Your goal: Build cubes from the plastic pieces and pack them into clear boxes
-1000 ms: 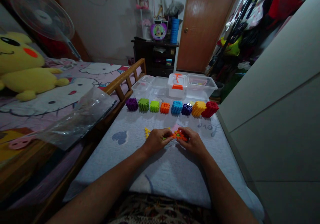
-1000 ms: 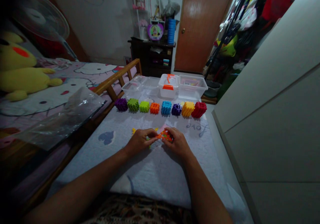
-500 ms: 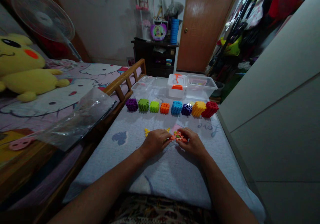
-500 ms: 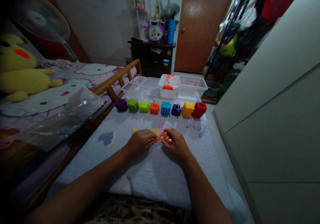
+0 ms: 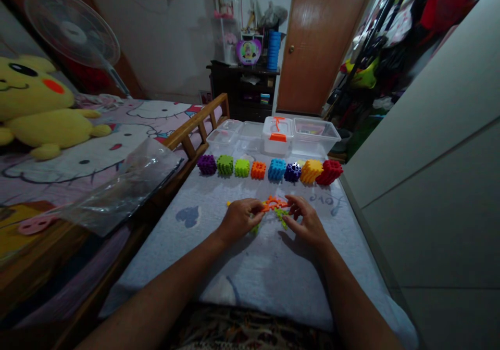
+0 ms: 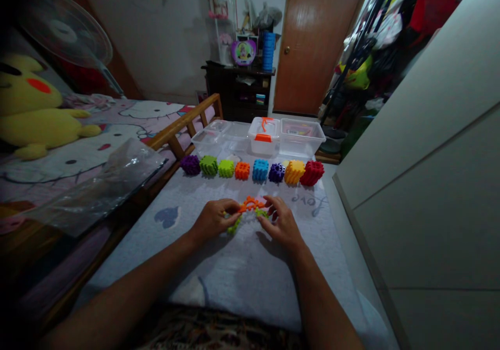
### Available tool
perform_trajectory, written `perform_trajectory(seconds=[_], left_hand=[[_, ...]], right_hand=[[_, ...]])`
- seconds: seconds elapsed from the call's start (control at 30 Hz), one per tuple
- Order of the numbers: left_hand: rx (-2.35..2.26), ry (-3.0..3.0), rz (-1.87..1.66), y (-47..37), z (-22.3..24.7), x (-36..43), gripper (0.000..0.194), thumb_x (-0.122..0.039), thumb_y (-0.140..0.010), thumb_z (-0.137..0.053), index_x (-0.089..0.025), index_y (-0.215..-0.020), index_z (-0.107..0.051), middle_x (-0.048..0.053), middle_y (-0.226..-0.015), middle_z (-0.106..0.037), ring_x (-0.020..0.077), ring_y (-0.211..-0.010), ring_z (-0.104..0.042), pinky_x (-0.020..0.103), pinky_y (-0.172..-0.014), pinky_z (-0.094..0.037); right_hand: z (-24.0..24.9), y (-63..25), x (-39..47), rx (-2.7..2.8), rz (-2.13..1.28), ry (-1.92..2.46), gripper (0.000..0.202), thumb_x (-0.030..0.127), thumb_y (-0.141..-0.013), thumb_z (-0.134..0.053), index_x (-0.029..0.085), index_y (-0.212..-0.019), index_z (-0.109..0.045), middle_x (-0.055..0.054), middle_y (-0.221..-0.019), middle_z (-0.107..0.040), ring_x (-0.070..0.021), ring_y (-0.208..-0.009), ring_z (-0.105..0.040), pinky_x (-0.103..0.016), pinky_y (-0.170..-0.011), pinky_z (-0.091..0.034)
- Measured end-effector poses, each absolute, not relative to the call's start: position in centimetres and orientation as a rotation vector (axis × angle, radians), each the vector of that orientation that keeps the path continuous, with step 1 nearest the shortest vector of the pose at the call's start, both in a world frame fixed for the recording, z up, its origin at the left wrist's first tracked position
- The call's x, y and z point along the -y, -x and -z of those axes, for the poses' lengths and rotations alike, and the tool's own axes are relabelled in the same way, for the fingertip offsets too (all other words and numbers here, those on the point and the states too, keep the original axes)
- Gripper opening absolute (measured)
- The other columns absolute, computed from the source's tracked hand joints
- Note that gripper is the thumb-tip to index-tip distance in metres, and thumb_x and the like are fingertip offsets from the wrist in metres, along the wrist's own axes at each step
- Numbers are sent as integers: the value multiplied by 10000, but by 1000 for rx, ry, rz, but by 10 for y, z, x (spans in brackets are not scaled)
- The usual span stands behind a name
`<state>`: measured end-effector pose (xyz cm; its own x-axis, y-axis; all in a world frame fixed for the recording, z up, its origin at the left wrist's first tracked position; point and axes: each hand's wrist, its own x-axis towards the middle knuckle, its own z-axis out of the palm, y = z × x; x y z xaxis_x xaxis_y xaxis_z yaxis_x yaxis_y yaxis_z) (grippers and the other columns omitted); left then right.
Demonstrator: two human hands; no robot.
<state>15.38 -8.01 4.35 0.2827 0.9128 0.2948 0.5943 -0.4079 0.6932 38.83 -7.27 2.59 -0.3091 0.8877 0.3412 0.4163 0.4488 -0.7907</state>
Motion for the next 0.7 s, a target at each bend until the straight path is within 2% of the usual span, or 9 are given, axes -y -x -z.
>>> perform_trajectory(seconds=[0.23, 0.47, 0.7], left_hand=[[-1783, -1928, -1085, -145, -53, 34, 95, -222, -829, -628, -184, -813, -714, 14, -775, -735, 144, -708, -660, 235, -685, -469], [-2040, -1896, -974, -152, -66, -12, 73, -204, -810, -636, -178, -808, -704, 33, -801, -744, 155, -743, -668, 240, -711, -450], [-2146, -1960, -805, -164, -63, -25, 100, -221, -833, -615, -192, -851, -709, 46, -840, -751, 178, -780, -668, 261, -705, -434]], right_hand=[[-24, -389, 72, 1900, -731, 1110, 371, 276, -854, -620, 210, -1218, -593, -87, -990, -621, -167, -732, -589, -309, -605, -507], [-18, -390, 71, 1929, -716, 1128, 347, 247, -845, -613, 192, -1188, -607, -69, -969, -606, -150, -727, -582, -286, -619, -503], [-19, -391, 72, 1937, -739, 1150, 316, 237, -845, -607, 186, -1156, -623, -59, -968, -600, -140, -720, -578, -278, -625, -496]])
